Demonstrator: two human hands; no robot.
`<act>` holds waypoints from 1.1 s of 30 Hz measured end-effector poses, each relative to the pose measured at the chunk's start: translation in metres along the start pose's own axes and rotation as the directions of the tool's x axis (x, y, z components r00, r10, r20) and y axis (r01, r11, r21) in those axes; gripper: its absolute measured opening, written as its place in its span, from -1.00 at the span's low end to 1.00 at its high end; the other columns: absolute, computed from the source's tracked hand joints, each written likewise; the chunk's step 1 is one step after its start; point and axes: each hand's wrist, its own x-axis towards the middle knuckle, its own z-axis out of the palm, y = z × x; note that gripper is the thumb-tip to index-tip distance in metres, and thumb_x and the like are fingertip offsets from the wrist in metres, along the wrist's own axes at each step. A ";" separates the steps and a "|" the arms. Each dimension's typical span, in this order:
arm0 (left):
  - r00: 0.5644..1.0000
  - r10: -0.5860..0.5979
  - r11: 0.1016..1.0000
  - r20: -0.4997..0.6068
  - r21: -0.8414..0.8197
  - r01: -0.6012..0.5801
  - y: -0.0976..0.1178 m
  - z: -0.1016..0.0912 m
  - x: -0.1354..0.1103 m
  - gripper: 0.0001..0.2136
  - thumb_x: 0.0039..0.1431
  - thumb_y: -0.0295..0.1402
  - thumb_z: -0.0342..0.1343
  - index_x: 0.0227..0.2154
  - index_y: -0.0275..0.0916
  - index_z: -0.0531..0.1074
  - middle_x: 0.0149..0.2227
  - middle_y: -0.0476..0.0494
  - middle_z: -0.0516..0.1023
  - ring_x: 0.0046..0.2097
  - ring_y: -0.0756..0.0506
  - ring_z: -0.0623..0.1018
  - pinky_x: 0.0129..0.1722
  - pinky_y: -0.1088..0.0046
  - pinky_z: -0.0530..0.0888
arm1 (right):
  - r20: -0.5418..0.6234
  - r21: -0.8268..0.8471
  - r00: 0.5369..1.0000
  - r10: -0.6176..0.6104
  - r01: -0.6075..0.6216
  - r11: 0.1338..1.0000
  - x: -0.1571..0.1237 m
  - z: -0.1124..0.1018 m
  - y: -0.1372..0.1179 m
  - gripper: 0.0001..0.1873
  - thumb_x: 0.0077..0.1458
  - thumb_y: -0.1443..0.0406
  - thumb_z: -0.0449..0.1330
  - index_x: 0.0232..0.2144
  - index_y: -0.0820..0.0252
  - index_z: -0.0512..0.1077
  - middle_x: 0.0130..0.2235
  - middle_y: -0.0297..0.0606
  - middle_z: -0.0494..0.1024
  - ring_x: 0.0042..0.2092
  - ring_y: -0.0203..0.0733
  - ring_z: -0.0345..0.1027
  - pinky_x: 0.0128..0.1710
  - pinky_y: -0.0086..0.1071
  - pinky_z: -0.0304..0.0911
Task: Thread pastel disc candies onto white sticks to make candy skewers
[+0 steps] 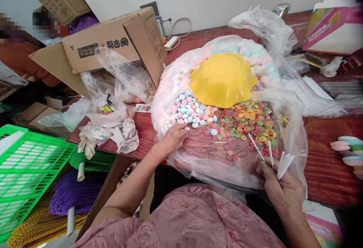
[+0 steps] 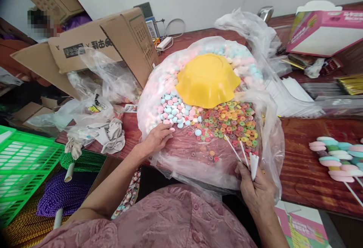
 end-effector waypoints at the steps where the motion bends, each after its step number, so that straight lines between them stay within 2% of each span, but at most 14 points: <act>1: 1.000 0.011 1.000 -0.021 -0.006 -0.011 -0.001 0.001 -0.002 -0.80 0.26 -0.49 0.05 -0.12 -0.25 0.51 0.01 -0.29 0.54 0.00 -0.17 0.54 0.02 0.18 0.52 | 0.001 0.010 1.000 0.000 0.000 1.000 0.000 -0.001 -0.001 -0.66 0.20 0.04 0.18 -0.26 0.17 0.55 -0.47 -0.26 0.56 -0.44 -0.18 0.42 -0.38 -0.34 0.32; 7: 0.999 0.012 1.000 -0.036 0.001 -0.012 -0.002 0.001 -0.005 -0.75 0.31 -0.53 -0.07 -0.23 -0.27 0.53 -0.15 -0.27 0.55 -0.08 -0.13 0.56 -0.08 0.28 0.55 | 0.000 0.038 0.999 -0.042 0.042 0.998 0.002 0.001 -0.003 -0.76 0.19 0.14 0.22 -0.24 0.15 0.57 -0.51 -0.32 0.55 -0.48 -0.20 0.41 -0.41 -0.36 0.31; 10: 0.999 0.008 0.999 -0.040 -0.042 -0.010 0.000 0.002 0.002 -0.76 0.30 -0.53 -0.06 -0.26 -0.27 0.53 -0.13 -0.27 0.54 -0.07 -0.12 0.55 -0.08 0.31 0.53 | 0.005 0.033 0.997 -0.078 0.078 0.996 0.003 0.002 -0.005 -0.77 0.20 0.16 0.21 -0.20 0.15 0.57 -0.50 -0.35 0.56 -0.49 -0.21 0.42 -0.44 -0.38 0.31; 13: 0.999 -0.005 0.994 -0.055 -0.105 -0.001 0.002 0.004 0.010 -0.77 0.29 -0.53 -0.04 -0.32 -0.28 0.53 -0.15 -0.25 0.54 -0.11 -0.10 0.55 -0.12 0.36 0.51 | 0.004 -0.005 0.991 -0.133 0.133 0.991 0.005 0.001 -0.010 -0.79 0.22 0.18 0.18 -0.24 0.14 0.56 -0.50 -0.35 0.55 -0.51 -0.22 0.41 -0.47 -0.39 0.29; 18: 0.979 -0.160 0.950 -0.129 -0.288 0.117 0.004 0.010 0.026 -0.88 0.20 -0.49 0.10 -0.36 -0.24 0.55 -0.26 -0.15 0.56 -0.22 -0.07 0.55 -0.18 0.38 0.51 | 0.015 -0.033 0.982 -0.186 0.187 0.982 0.007 -0.002 -0.015 -0.79 0.24 0.21 0.16 -0.37 0.13 0.54 -0.52 -0.36 0.54 -0.54 -0.25 0.40 -0.51 -0.42 0.26; 20: 0.970 -0.220 0.950 -0.101 -0.249 0.190 0.007 0.011 0.033 -0.88 0.19 -0.49 0.12 -0.41 -0.24 0.53 -0.32 -0.13 0.54 -0.25 -0.07 0.53 -0.21 0.38 0.49 | 0.013 -0.031 0.983 -0.185 0.186 0.982 0.007 -0.002 -0.014 -0.79 0.24 0.20 0.16 -0.38 0.13 0.53 -0.52 -0.36 0.54 -0.54 -0.25 0.40 -0.52 -0.42 0.26; 24: 0.959 -0.283 0.959 0.017 0.034 0.282 0.016 0.009 0.039 -0.83 0.26 -0.43 0.06 -0.43 -0.26 0.49 -0.32 -0.19 0.49 -0.26 -0.12 0.49 -0.21 0.32 0.47 | 0.009 -0.036 0.981 -0.194 0.194 0.980 0.007 -0.002 -0.015 -0.80 0.23 0.21 0.17 -0.37 0.13 0.54 -0.52 -0.36 0.55 -0.53 -0.23 0.40 -0.51 -0.41 0.27; 27: 0.970 -0.223 0.972 0.095 0.090 0.215 0.021 0.005 0.034 -0.80 0.31 -0.40 0.00 -0.38 -0.29 0.49 -0.22 -0.27 0.48 -0.18 -0.16 0.49 -0.15 0.27 0.47 | 0.005 -0.037 0.972 -0.236 0.236 0.971 0.007 -0.003 -0.019 -0.78 0.24 0.24 0.16 -0.44 0.13 0.51 -0.53 -0.36 0.53 -0.56 -0.26 0.37 -0.53 -0.43 0.24; 30: 0.988 -0.103 0.994 0.116 -0.027 0.107 0.018 0.001 0.025 -0.84 0.28 -0.47 -0.01 -0.31 -0.29 0.48 -0.09 -0.30 0.48 -0.05 -0.18 0.49 -0.01 0.25 0.46 | 0.003 -0.044 0.968 -0.253 0.253 0.967 0.007 -0.004 -0.021 -0.77 0.23 0.26 0.16 -0.46 0.12 0.51 -0.56 -0.37 0.51 -0.58 -0.27 0.33 -0.54 -0.42 0.21; 33: 0.990 -0.042 0.992 0.136 -0.116 0.058 0.010 -0.004 0.021 -0.83 0.24 -0.53 -0.01 -0.29 -0.27 0.49 -0.07 -0.28 0.49 -0.01 -0.17 0.49 0.01 0.25 0.46 | -0.002 -0.063 0.972 -0.235 0.235 0.970 0.007 -0.004 -0.020 -0.78 0.23 0.24 0.17 -0.43 0.12 0.53 -0.55 -0.38 0.52 -0.59 -0.27 0.32 -0.53 -0.40 0.20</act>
